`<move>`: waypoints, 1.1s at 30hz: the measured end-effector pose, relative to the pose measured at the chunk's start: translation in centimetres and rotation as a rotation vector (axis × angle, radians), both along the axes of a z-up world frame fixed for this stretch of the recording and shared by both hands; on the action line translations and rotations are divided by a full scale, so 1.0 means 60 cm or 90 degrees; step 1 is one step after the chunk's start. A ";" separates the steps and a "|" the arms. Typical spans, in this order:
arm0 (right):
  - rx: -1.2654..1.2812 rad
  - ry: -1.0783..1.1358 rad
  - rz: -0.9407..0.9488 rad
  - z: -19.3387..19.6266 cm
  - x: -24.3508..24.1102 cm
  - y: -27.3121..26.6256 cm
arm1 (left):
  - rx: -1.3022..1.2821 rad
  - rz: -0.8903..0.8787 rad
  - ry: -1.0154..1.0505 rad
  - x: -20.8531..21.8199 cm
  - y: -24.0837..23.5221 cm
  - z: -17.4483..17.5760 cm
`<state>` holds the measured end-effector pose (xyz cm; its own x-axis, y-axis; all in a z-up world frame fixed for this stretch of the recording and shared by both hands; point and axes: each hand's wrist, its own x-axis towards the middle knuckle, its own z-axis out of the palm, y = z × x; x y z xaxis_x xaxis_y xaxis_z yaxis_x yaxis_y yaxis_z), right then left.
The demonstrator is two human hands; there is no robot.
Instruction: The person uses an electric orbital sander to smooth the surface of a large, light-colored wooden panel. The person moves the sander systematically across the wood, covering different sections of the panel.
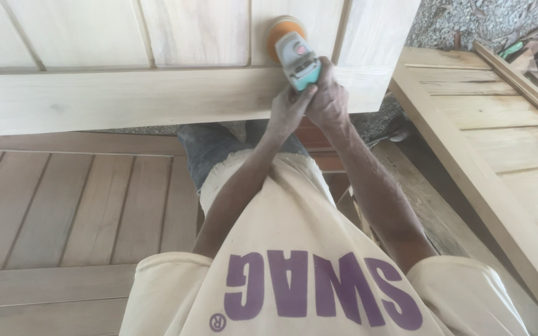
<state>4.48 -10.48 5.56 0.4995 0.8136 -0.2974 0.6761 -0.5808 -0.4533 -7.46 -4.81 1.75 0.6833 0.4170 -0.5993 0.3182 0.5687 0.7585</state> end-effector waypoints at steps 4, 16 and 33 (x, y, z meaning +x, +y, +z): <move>-0.025 0.030 -0.040 0.022 0.025 -0.022 | 0.030 -0.059 0.019 0.033 -0.012 0.005; -0.125 -0.006 -0.096 0.075 0.056 -0.037 | 0.077 -0.129 0.055 0.077 -0.029 0.027; -0.008 -0.028 -0.082 -0.008 -0.117 0.043 | 0.085 -0.013 0.010 -0.108 0.076 -0.005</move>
